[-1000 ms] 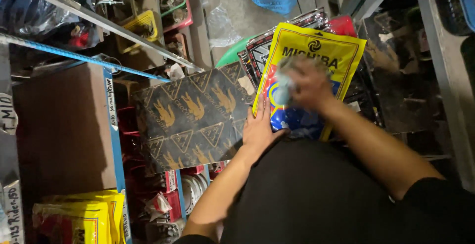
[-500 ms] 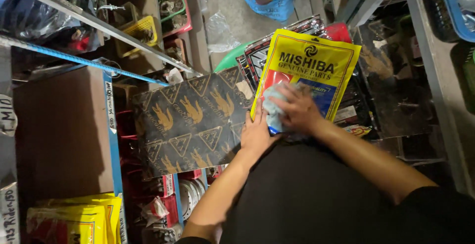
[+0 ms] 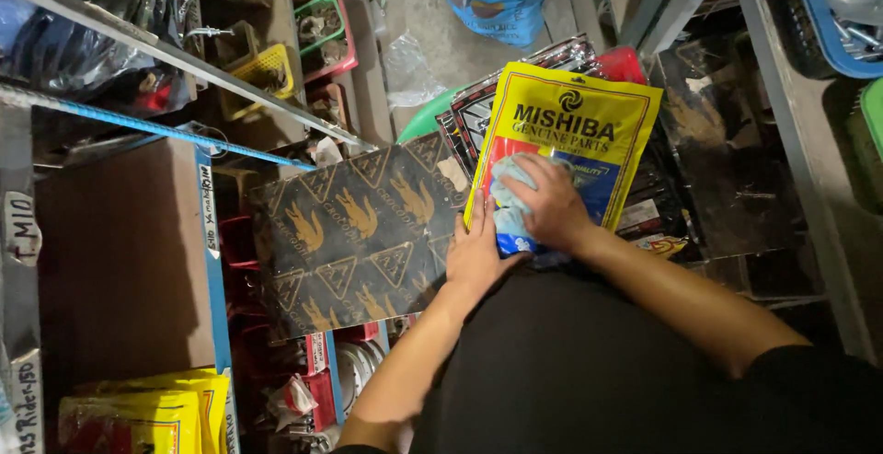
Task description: The person wipes the surface of a yellow and blue packaged item with a cloth, then places it on a shelf. They proceed to wipe a black packaged item with the same cloth.
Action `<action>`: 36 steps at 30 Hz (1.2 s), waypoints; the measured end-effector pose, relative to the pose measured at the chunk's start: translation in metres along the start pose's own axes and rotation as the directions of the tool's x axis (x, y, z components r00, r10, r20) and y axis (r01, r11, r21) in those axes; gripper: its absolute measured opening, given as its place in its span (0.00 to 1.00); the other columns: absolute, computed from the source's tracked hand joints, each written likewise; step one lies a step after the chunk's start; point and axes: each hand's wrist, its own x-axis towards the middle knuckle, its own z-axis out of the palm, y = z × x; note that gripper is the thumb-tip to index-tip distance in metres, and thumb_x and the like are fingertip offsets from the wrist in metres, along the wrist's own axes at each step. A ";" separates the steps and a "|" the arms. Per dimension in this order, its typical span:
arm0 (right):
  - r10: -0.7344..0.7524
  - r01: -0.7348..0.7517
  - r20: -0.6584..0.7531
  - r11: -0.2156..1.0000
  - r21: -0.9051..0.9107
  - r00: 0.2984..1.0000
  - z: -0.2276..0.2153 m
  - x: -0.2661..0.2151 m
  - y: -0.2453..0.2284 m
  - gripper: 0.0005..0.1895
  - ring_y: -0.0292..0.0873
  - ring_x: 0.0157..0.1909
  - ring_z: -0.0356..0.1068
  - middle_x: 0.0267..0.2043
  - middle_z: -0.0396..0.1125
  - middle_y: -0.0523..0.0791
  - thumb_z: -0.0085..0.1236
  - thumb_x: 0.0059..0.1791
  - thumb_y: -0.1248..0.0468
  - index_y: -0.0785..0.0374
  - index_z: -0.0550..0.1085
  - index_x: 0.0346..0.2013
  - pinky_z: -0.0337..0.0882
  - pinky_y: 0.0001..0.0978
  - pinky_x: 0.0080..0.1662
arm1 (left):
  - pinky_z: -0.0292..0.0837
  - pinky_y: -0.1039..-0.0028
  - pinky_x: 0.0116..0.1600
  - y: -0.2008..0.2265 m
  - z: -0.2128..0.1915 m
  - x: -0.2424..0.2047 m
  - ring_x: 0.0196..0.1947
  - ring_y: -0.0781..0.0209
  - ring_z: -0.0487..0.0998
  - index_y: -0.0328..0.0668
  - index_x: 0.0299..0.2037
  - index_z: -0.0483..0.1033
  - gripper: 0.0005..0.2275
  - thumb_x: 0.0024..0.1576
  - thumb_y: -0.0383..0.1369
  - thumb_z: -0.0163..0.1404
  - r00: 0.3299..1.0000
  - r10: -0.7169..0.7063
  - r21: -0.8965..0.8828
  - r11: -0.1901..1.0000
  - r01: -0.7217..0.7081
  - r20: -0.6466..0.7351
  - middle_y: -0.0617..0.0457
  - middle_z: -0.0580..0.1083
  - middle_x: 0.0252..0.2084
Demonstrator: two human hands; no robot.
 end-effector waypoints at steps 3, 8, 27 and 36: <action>0.015 -0.010 -0.015 0.961 0.276 1.000 0.026 -0.009 0.018 0.25 0.58 0.67 0.64 0.64 0.64 0.50 0.42 0.48 0.49 0.48 0.77 0.55 0.62 0.50 0.63 | 0.65 0.45 0.67 0.005 -0.009 -0.005 0.73 0.30 0.50 0.51 0.78 0.37 0.51 0.50 0.60 0.54 1.000 0.009 0.005 1.000 -0.009 -0.015 0.59 0.33 0.81; 0.631 -0.745 0.435 0.382 0.548 0.643 0.001 0.005 0.029 0.23 0.41 0.43 0.76 0.46 0.75 0.38 0.64 0.34 0.61 0.41 0.83 0.44 0.73 0.34 0.45 | 0.64 0.43 0.68 0.003 -0.001 -0.007 0.73 0.29 0.50 0.52 0.78 0.36 0.52 0.49 0.61 0.55 1.000 0.001 -0.043 0.999 -0.002 -0.019 0.58 0.34 0.81; -0.229 0.220 -0.154 0.973 -0.072 0.961 -0.001 0.007 0.024 0.22 0.57 0.71 0.60 0.68 0.64 0.46 0.46 0.52 0.40 0.34 0.74 0.58 0.52 0.62 0.68 | 0.62 0.44 0.69 0.009 -0.014 -0.013 0.73 0.28 0.49 0.51 0.78 0.36 0.50 0.51 0.57 0.56 1.000 -0.007 -0.058 0.998 0.007 0.005 0.58 0.34 0.81; 0.024 -0.034 -0.051 0.979 -0.203 0.998 -0.018 0.014 0.013 0.23 0.56 0.66 0.63 0.63 0.65 0.47 0.61 0.41 0.54 0.46 0.80 0.51 0.60 0.58 0.62 | 0.62 0.42 0.68 0.009 -0.020 -0.020 0.73 0.28 0.48 0.52 0.78 0.36 0.52 0.49 0.60 0.55 1.000 -0.005 -0.074 0.997 0.006 0.012 0.58 0.34 0.81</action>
